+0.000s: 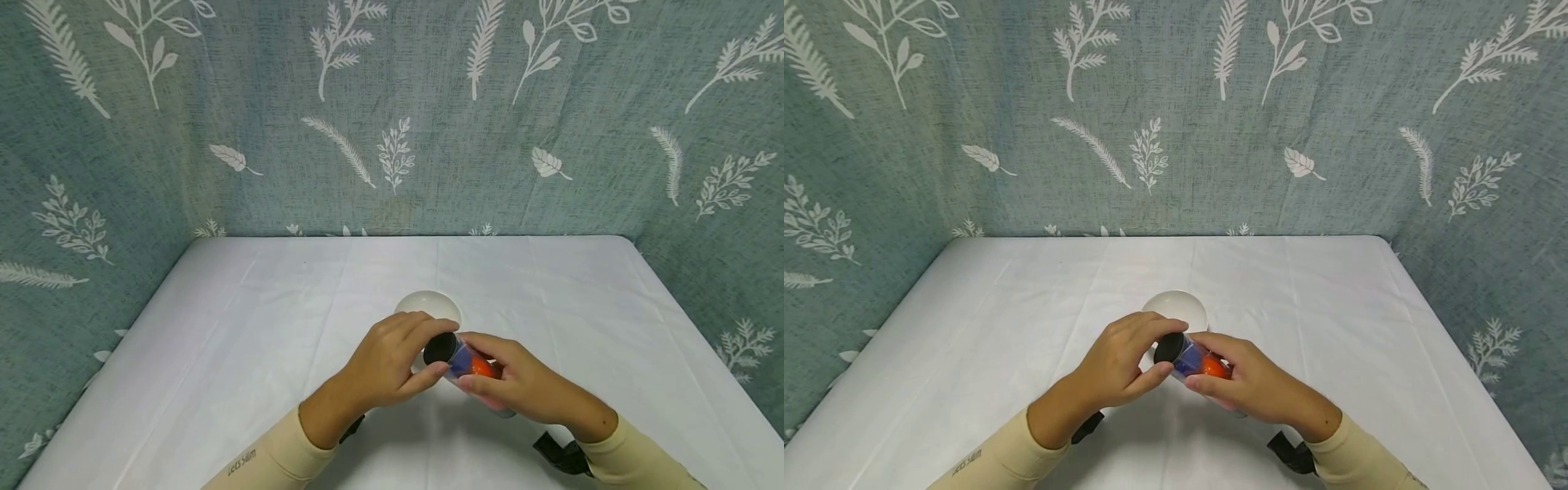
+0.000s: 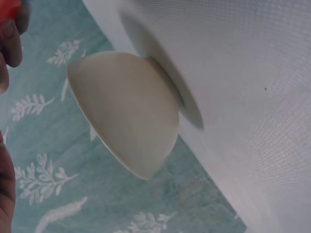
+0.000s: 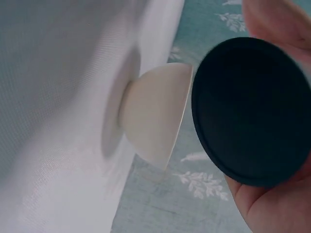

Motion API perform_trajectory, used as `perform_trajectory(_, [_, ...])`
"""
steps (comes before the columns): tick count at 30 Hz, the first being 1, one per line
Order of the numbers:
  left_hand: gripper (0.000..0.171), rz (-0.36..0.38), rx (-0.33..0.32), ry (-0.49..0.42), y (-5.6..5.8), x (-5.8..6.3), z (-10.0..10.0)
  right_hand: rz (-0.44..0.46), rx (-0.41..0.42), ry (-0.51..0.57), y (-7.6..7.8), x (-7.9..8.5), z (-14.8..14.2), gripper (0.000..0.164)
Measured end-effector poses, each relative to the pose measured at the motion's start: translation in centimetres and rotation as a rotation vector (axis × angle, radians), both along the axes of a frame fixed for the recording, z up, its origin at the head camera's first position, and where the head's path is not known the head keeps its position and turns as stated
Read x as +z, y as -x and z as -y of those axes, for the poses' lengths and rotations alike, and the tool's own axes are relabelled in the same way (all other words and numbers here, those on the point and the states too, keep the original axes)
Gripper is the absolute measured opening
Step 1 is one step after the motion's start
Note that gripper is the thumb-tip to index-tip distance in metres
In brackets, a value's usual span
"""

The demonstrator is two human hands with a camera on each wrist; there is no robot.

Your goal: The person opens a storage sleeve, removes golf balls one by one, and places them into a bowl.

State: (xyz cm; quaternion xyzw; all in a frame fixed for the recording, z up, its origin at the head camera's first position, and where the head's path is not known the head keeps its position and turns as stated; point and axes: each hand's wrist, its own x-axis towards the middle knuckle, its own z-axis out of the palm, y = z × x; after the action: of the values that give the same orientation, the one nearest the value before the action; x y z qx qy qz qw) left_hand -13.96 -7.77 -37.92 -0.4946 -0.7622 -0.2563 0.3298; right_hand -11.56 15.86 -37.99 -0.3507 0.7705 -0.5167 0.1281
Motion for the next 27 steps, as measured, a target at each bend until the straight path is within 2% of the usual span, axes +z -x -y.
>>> perform_trajectory(11, [0.053,0.052,-0.012,0.058,0.1,-0.3,0.2,0.014,0.059,-0.02,-0.2,0.2,0.1,0.032])
perform_trajectory(16, [0.054,0.052,-0.011,0.072,0.0,-0.5,0.2,0.023,0.054,-0.027,-0.4,0.3,0.3,0.031])
perform_trajectory(22, [0.052,0.014,0.02,0.1,0.0,-0.8,0.3,-0.025,0.009,-0.051,-0.6,0.2,0.6,0.023])
perform_trajectory(27, [0.049,0.008,0.009,0.09,0.0,-1.0,0.2,-0.09,-0.012,-0.064,-0.7,0.0,0.8,0.021])
